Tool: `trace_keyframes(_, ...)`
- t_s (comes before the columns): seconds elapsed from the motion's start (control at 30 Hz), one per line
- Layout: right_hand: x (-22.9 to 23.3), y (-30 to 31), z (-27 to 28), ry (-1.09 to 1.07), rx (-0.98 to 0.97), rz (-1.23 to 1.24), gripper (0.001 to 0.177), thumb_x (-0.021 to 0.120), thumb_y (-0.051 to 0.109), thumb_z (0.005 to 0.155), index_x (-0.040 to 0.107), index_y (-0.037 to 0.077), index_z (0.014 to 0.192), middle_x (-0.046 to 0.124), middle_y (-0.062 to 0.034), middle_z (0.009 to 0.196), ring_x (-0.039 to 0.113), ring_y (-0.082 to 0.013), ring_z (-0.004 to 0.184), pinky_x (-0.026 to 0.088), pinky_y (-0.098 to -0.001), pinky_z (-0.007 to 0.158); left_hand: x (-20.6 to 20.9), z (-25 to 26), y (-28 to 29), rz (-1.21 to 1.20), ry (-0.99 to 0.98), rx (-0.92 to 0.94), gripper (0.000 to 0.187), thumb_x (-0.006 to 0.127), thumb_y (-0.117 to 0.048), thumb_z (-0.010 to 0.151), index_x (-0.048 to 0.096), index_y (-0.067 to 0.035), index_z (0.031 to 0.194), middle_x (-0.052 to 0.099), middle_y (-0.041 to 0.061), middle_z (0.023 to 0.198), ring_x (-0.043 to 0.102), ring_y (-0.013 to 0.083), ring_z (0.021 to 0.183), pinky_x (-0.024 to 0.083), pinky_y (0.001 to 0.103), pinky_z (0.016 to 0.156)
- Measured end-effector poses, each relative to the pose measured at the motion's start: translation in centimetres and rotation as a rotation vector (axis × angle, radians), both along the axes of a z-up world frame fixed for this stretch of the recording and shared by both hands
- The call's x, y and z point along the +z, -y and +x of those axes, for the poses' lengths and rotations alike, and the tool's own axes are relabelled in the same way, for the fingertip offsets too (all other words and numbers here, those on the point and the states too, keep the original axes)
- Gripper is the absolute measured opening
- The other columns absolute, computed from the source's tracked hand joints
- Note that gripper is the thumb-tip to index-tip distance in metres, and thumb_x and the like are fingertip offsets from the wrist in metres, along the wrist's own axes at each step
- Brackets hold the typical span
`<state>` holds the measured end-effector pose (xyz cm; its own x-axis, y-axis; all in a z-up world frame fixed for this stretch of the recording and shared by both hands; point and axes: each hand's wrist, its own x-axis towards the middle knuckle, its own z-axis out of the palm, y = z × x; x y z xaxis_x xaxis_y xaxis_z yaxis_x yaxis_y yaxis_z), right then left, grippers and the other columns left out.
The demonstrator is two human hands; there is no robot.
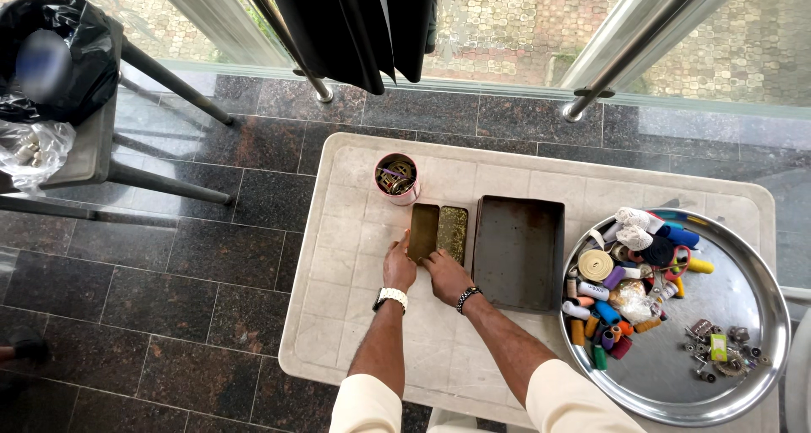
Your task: The person removes spools of thread, buttons, and other sewing supplies from a metal box and places them onto a circular metal tray, then moves some items into small containers and tins.
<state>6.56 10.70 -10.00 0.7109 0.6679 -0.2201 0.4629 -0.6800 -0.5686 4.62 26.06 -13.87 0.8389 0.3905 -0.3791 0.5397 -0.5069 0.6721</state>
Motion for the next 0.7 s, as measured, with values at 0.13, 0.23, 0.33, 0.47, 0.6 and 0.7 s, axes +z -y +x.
trace_keyframes(0.13, 0.1, 0.1, 0.2, -0.001, 0.026, 0.006, 0.053, 0.059, -0.006, 0.080, 0.060, 0.000, 0.133, 0.061, -0.0156, 0.121, 0.053, -0.0333, 0.118, 0.045, -0.0414, 0.108, -0.5, -0.1, -0.3, 0.034, 0.010, -0.051, 0.080, 0.058, 0.011, 0.081, 0.049, -0.024, 0.153, 0.065, 0.013, 0.114, 0.064, 0.0317, 0.105, 0.052, 0.043, 0.093)
trace_keyframes(0.23, 0.8, 0.0, 0.2, -0.056, 0.036, -0.051, 0.059, 0.060, -0.003, 0.083, 0.053, 0.002, 0.142, 0.061, -0.0164, 0.122, 0.053, -0.0342, 0.119, 0.045, -0.0415, 0.108, -0.9, -0.4, -0.4, 0.037, -0.013, -0.083, 0.087, 0.058, 0.013, 0.078, 0.045, -0.024, 0.155, 0.066, 0.015, 0.120, 0.064, 0.0341, 0.109, 0.052, 0.044, 0.094)
trace_keyframes(0.33, 1.8, -0.2, 0.5, -0.137, 0.016, -0.071, 0.065, 0.064, 0.003, 0.084, 0.046, 0.002, 0.146, 0.058, -0.0176, 0.128, 0.052, -0.0346, 0.123, 0.043, -0.0425, 0.109, -1.6, -0.5, -0.6, 0.085, 0.016, -0.157, 0.092, 0.065, 0.009, 0.074, 0.037, -0.020, 0.157, 0.062, 0.021, 0.127, 0.061, 0.0385, 0.115, 0.050, 0.045, 0.097)
trace_keyframes(0.47, 2.6, -0.4, 0.7, -0.240, 0.018, -0.121, 0.070, 0.065, 0.007, 0.086, 0.040, 0.005, 0.151, 0.052, -0.0174, 0.144, 0.049, -0.0342, 0.133, 0.040, -0.0436, 0.114, -2.3, -0.6, -0.8, 0.097, 0.003, -0.241, 0.093, 0.066, 0.005, 0.077, 0.027, -0.013, 0.160, 0.062, 0.023, 0.130, 0.060, 0.0407, 0.118, 0.050, 0.047, 0.098)
trace_keyframes(0.6, 2.8, -0.5, 0.6, -0.263, 0.000, -0.144, 0.076, 0.065, 0.008, 0.087, 0.033, 0.008, 0.156, 0.041, -0.0202, 0.155, 0.042, -0.0353, 0.142, 0.036, -0.0432, 0.118, -1.5, -0.6, -1.1, 0.142, -0.002, -0.260, 0.096, 0.065, 0.003, 0.080, 0.019, -0.009, 0.163, 0.059, 0.027, 0.133, 0.060, 0.0437, 0.118, 0.051, 0.048, 0.098)
trace_keyframes(0.7, 3.2, -0.6, 1.1, -0.236, -0.025, -0.136, 0.076, 0.065, 0.008, 0.088, 0.031, 0.007, 0.156, 0.032, -0.0193, 0.161, 0.038, -0.0365, 0.144, 0.034, -0.0441, 0.119, 0.7, -0.1, -1.2, 0.183, 0.108, -0.200, 0.091, 0.066, 0.002, 0.080, 0.024, -0.009, 0.160, 0.052, 0.029, 0.142, 0.057, 0.0455, 0.120, 0.051, 0.049, 0.095)
